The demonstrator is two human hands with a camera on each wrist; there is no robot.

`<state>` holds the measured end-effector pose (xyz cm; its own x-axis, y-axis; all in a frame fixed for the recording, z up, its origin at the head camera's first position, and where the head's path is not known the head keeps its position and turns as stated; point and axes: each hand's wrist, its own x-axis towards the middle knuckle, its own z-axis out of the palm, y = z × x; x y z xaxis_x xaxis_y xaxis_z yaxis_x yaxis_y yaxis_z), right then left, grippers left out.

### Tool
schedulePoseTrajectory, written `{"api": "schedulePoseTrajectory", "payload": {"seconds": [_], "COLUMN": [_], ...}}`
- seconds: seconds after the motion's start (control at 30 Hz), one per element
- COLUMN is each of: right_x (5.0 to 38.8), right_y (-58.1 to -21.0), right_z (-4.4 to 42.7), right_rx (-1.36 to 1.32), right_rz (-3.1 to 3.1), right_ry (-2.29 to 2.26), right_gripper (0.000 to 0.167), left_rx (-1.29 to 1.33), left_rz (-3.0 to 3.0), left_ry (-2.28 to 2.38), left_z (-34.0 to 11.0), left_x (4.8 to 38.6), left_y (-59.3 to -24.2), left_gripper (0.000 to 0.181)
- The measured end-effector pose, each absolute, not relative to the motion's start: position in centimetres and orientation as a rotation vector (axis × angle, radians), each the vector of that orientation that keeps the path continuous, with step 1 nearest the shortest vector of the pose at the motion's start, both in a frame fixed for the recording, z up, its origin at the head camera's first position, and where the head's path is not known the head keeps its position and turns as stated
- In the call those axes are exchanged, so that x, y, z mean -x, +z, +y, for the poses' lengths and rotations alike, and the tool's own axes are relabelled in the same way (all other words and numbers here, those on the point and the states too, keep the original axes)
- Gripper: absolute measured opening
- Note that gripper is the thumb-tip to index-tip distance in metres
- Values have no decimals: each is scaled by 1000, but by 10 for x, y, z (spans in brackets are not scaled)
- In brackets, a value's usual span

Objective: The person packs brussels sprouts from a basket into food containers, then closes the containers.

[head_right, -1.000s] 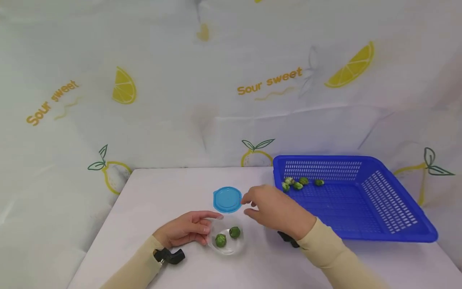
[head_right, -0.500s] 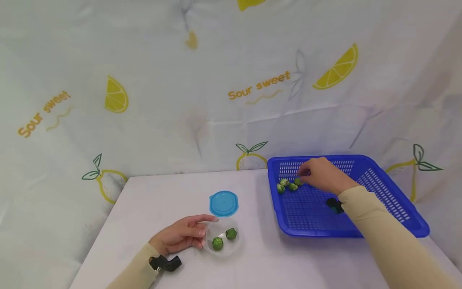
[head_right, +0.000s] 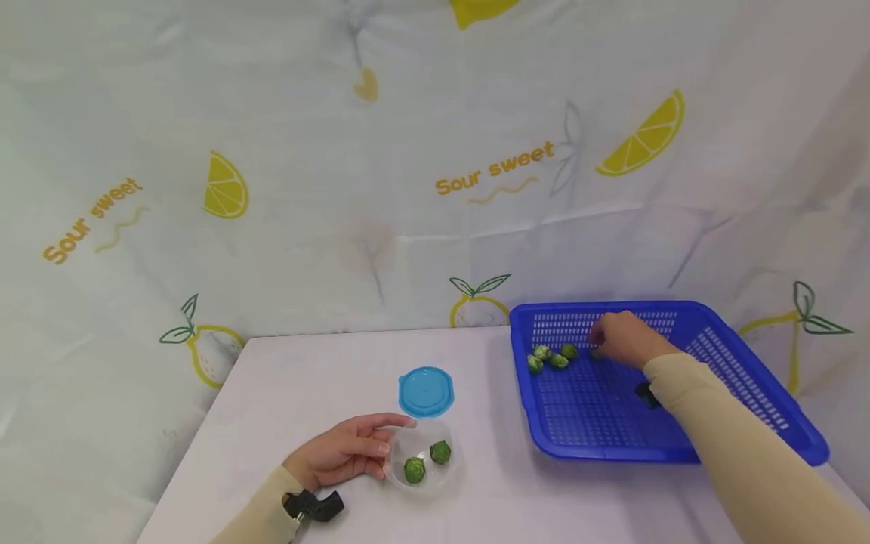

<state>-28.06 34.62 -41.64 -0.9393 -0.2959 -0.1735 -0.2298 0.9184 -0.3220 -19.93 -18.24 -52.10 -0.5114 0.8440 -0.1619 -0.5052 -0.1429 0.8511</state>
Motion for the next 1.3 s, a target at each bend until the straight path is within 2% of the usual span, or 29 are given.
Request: {"api": "schedulePoseTrajectory", "payload": {"seconds": [0.8,1.1,1.3], "right_x": [275,259,240], "right_y": [-437,-417,-394], "right_z": [352,345,331], "right_rx": [398,407,427], "right_rz": [2986,2942,2961], "right_ry": [-343,-528,-575], "right_gripper": [11,19,19], "left_rx": [-428,-452,-459], "left_rz": [1186,1205,1209], "left_ry": [1771,1772,1791], "left_z": [-173,-177,-179], "left_x": [194,196,199], "left_y": [-522,-519,-520], "left_gripper": [64,62,60]}}
